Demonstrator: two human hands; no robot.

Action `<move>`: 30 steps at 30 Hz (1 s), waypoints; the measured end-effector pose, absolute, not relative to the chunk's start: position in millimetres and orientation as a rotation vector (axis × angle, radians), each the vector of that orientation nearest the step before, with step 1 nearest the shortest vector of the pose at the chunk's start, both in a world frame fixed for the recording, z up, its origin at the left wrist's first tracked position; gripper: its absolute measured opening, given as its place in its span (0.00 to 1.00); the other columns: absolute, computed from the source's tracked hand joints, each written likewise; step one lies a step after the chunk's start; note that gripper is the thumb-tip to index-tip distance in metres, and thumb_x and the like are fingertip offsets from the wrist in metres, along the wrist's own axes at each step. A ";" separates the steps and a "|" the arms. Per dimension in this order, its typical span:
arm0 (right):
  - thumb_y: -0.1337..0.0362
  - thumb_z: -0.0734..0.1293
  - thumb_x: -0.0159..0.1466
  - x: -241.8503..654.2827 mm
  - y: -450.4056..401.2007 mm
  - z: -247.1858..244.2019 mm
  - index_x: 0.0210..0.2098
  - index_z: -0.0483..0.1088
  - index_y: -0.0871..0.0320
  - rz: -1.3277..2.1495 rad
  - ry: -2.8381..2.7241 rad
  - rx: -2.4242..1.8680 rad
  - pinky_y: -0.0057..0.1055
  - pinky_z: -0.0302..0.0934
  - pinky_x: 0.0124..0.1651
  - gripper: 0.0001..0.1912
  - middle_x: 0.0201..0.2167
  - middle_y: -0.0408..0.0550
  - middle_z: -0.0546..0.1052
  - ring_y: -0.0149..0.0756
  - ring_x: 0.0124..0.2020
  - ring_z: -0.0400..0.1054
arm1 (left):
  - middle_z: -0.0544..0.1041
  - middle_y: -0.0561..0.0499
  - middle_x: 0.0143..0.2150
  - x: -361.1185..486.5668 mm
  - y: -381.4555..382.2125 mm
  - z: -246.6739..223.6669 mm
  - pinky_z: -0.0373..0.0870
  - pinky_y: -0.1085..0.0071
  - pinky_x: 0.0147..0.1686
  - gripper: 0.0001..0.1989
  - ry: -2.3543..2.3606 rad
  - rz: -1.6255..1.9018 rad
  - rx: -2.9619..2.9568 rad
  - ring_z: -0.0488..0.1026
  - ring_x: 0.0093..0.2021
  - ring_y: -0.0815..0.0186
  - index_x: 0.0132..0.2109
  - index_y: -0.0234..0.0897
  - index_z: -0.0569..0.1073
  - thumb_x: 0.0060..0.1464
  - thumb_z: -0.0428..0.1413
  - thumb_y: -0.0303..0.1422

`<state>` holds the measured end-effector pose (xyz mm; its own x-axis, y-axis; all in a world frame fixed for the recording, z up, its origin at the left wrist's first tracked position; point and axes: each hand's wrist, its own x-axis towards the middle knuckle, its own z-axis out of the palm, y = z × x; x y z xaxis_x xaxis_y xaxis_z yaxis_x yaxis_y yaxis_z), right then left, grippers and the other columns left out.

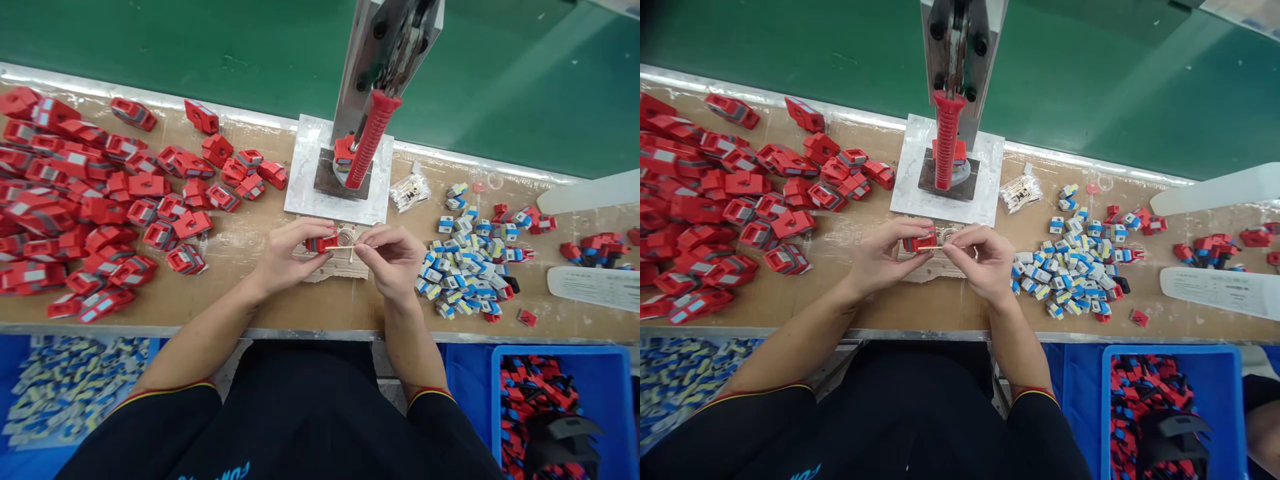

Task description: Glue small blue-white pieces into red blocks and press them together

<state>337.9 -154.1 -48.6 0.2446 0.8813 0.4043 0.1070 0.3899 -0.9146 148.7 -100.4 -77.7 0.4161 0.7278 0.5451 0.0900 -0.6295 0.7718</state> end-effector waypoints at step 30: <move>0.57 0.76 0.65 360.3 -154.3 -45.3 0.28 0.73 0.51 0.528 -1.354 -1.151 0.34 0.63 0.28 0.12 0.24 0.43 0.81 0.34 0.25 0.72 | 0.87 0.45 0.49 144.9 -99.1 -71.1 0.84 0.64 0.49 0.10 0.770 1.166 2.033 0.85 0.48 0.60 0.47 0.40 0.81 0.58 0.68 0.31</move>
